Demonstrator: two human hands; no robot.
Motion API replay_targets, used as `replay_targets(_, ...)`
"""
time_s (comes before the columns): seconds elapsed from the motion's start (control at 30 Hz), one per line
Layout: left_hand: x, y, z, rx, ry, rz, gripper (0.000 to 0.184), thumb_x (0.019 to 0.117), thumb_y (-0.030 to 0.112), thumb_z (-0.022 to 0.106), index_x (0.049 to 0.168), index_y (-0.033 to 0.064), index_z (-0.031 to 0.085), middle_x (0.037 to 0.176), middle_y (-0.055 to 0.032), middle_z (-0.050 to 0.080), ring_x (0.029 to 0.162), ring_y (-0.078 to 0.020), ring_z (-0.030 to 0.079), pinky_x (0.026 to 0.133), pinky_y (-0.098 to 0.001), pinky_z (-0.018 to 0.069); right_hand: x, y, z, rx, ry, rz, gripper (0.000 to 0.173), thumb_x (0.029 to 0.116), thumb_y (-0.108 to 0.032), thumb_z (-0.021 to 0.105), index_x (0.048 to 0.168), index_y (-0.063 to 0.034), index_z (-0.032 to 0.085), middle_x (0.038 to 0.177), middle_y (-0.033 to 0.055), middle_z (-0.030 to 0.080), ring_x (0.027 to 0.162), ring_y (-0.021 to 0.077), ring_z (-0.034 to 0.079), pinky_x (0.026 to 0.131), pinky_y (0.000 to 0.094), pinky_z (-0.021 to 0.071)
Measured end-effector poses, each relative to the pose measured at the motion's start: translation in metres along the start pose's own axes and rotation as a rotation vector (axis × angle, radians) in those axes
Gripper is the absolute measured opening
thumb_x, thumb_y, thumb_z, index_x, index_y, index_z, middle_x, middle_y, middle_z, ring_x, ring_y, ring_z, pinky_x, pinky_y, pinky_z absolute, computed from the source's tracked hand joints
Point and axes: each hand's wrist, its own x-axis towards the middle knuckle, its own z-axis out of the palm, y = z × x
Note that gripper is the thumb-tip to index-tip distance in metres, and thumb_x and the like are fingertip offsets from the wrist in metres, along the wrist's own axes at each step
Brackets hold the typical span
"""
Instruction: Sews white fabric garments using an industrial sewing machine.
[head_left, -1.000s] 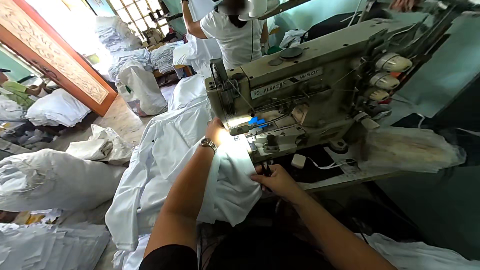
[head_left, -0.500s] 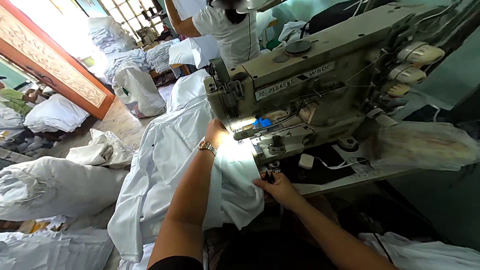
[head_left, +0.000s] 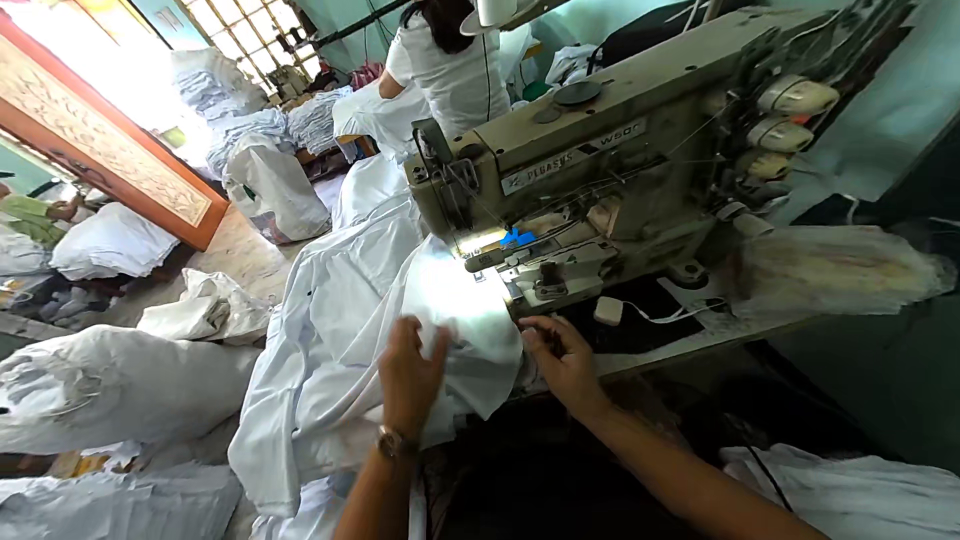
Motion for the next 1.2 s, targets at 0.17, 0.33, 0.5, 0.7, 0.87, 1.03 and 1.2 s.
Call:
replay_targets(0.17,-0.063,-0.031,-0.022,-0.156,-0.154,-0.194,0.018,0.0965,0.014,0.063,0.104,-0.0011,0.069,0.083,-0.0085,0.069,0.070,-0.0175,0.067,0.067,-0.0381,0.0585,0.000,-0.041,0.041,0.022,-0.420,-0.247,0.041,0.0997,-0.035,0.066,0.130,-0.0065,0.067,0.112,0.0101,0.069,0.079,0.0078,0.062,0.067,0.0229,0.0539)
replay_targets(0.33,-0.059,0.004,-0.126,-1.394,-0.001,-0.140,0.021,0.0986,0.024,0.067,0.119,0.0166,0.069,0.107,0.0000,0.075,0.094,-0.0106,0.073,0.083,-0.0317,0.0624,-0.025,-0.046,0.066,-0.130,-1.075,-0.129,0.049,0.0917,-0.016,0.074,0.137,-0.0018,0.062,0.119,0.0215,0.071,0.109,0.0368,0.069,0.098,0.0595,0.0525)
replay_targets(0.5,-0.021,-0.025,-0.168,-1.309,0.324,-0.094,0.028,0.1049,0.014,0.049,0.130,0.0231,0.057,0.100,0.0072,0.072,0.090,-0.0061,0.071,0.081,-0.0275,0.0614,-0.031,-0.044,0.022,0.032,-1.356,-0.044,0.026,0.0951,-0.023,0.072,0.084,0.0008,0.068,0.071,0.0106,0.063,0.067,0.0190,0.061,0.064,0.0414,0.0508)
replay_targets(0.7,0.001,-0.161,-0.068,-0.469,0.058,-0.586,0.038,0.0990,0.008,0.060,0.136,-0.0006,0.053,0.110,-0.0150,0.069,0.087,-0.0203,0.070,0.082,-0.0406,0.0591,-0.025,-0.014,-0.006,-0.353,-0.932,0.255,0.035,0.0953,-0.037,0.069,0.093,-0.0023,0.068,0.079,0.0120,0.064,0.074,0.0242,0.063,0.071,0.0490,0.0525)
replay_targets(0.87,0.001,-0.141,-0.068,-0.063,0.003,-0.207,0.033,0.0953,0.007,0.065,0.126,-0.0028,0.063,0.134,-0.0222,0.061,0.123,-0.0336,0.061,0.099,-0.0521,0.0532,-0.015,-0.012,-0.021,-0.238,-0.633,0.092,0.030,0.0991,-0.032,0.065,0.103,-0.0040,0.074,0.088,0.0073,0.071,0.076,0.0122,0.065,0.073,0.0324,0.0565)
replay_targets(1.03,0.012,-0.101,-0.064,0.066,-0.358,0.347,0.039,0.0888,0.012,0.075,0.128,0.0126,0.071,0.133,-0.0092,0.067,0.135,-0.0325,0.053,0.117,-0.0596,0.0347,-0.004,0.010,-0.025,-0.059,-0.147,-0.018,0.038,0.1096,-0.026,0.042,0.111,0.0023,0.068,0.098,0.0042,0.069,0.080,0.0004,0.063,0.071,0.0190,0.0550)
replay_targets(1.2,0.026,-0.068,-0.088,0.233,-0.458,0.474,0.011,0.0966,0.006,0.064,0.101,0.0036,0.074,0.095,-0.0151,0.069,0.094,-0.0329,0.069,0.096,-0.0564,0.0512,0.013,-0.007,-0.021,-0.086,-0.066,0.044,0.038,0.1094,-0.024,0.041,0.120,-0.0012,0.069,0.102,0.0063,0.068,0.081,0.0049,0.066,0.072,0.0218,0.0581)
